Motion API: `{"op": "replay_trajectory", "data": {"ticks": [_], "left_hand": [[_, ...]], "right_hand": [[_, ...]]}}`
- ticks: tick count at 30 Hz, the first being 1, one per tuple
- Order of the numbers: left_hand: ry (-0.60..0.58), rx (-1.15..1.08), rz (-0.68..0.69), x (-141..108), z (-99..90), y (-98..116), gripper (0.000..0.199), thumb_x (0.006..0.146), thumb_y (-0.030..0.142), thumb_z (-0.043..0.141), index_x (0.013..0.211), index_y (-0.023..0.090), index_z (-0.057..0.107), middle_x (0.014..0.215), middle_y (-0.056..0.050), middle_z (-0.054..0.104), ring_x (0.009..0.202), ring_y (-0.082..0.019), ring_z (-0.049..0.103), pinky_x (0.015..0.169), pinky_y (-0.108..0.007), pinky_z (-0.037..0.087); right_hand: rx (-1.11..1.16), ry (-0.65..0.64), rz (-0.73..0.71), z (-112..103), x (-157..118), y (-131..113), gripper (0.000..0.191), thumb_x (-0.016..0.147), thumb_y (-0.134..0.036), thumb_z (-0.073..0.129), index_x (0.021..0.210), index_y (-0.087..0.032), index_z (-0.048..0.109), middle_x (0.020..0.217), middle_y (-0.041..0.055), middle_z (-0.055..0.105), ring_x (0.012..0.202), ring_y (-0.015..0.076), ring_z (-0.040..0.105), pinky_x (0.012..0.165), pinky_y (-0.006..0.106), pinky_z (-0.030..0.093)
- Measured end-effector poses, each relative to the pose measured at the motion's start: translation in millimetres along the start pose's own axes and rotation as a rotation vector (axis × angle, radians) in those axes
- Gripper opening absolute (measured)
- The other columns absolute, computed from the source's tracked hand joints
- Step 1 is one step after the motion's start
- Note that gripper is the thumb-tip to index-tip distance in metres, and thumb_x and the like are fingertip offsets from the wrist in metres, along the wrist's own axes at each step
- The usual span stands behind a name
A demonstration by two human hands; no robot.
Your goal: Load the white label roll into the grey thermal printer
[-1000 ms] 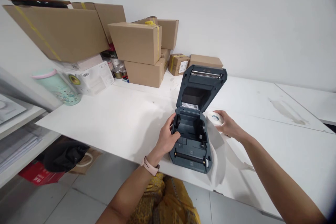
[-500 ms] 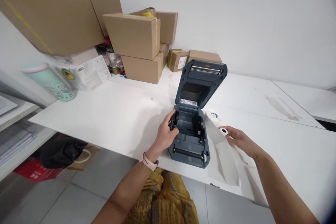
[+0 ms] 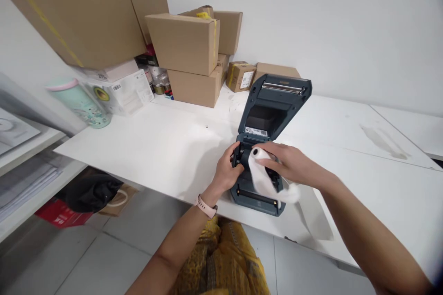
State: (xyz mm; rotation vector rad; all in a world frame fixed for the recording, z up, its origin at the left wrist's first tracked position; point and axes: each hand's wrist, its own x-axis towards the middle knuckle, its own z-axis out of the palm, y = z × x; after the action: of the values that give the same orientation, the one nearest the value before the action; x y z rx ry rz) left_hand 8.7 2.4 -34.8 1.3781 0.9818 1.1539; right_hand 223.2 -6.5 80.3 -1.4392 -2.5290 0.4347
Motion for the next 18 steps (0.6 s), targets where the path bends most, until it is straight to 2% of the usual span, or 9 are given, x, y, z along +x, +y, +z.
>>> {"op": "replay_trajectory", "data": {"ticks": [3, 6, 11, 14, 18], "left_hand": [[0.009, 0.028, 0.003, 0, 0.2, 1, 0.078, 0.073, 0.008, 0.060, 0.149, 0.024, 0.051, 0.153, -0.009, 0.057, 0.144, -0.031, 0.051, 0.121, -0.048, 0.041], [0.008, 0.040, 0.023, 0, 0.5, 1, 0.077, 0.074, 0.008, 0.059, 0.149, 0.023, 0.051, 0.154, -0.008, 0.057, 0.144, -0.031, 0.051, 0.122, -0.048, 0.041], [0.018, 0.032, 0.026, 1, 1.1, -3, 0.077, 0.074, 0.007, 0.060, 0.149, 0.021, 0.052, 0.155, -0.010, 0.055, 0.144, -0.032, 0.051, 0.123, -0.048, 0.040], [0.021, 0.017, 0.029, 1, 1.5, -4, 0.077, 0.073, 0.007, 0.060, 0.148, 0.024, 0.053, 0.155, -0.008, 0.055, 0.145, -0.032, 0.050, 0.123, -0.048, 0.039], [0.026, 0.008, 0.035, 1, 1.7, -6, 0.077, 0.073, 0.007, 0.060, 0.149, 0.022, 0.053, 0.154, -0.010, 0.056, 0.143, -0.032, 0.051, 0.123, -0.048, 0.040]], "right_hand": [[-0.183, -0.068, -0.003, 33, 31, 7, 0.041, 0.102, -0.040, 0.047, 0.134, -0.021, 0.064, 0.127, 0.0142, 0.074, 0.111, 0.0322, 0.072, 0.092, 0.043, 0.056], [-0.214, -0.079, -0.020, 51, 36, 20, 0.034, 0.100, -0.038, 0.053, 0.124, -0.021, 0.069, 0.117, 0.0131, 0.077, 0.104, 0.0309, 0.073, 0.092, 0.043, 0.054], [-0.250, -0.068, -0.049, 55, 30, 24, 0.022, 0.095, -0.034, 0.059, 0.109, -0.023, 0.072, 0.104, 0.0090, 0.078, 0.096, 0.0286, 0.073, 0.091, 0.041, 0.050], [-0.259, -0.066, -0.073, 55, 30, 22, 0.022, 0.092, -0.029, 0.062, 0.110, -0.022, 0.072, 0.098, 0.0080, 0.079, 0.094, 0.0286, 0.072, 0.091, 0.042, 0.049], [-0.253, -0.027, -0.110, 52, 29, 17, 0.025, 0.091, -0.026, 0.063, 0.114, -0.024, 0.074, 0.099, 0.0082, 0.079, 0.095, 0.0289, 0.073, 0.093, 0.043, 0.051]]}}
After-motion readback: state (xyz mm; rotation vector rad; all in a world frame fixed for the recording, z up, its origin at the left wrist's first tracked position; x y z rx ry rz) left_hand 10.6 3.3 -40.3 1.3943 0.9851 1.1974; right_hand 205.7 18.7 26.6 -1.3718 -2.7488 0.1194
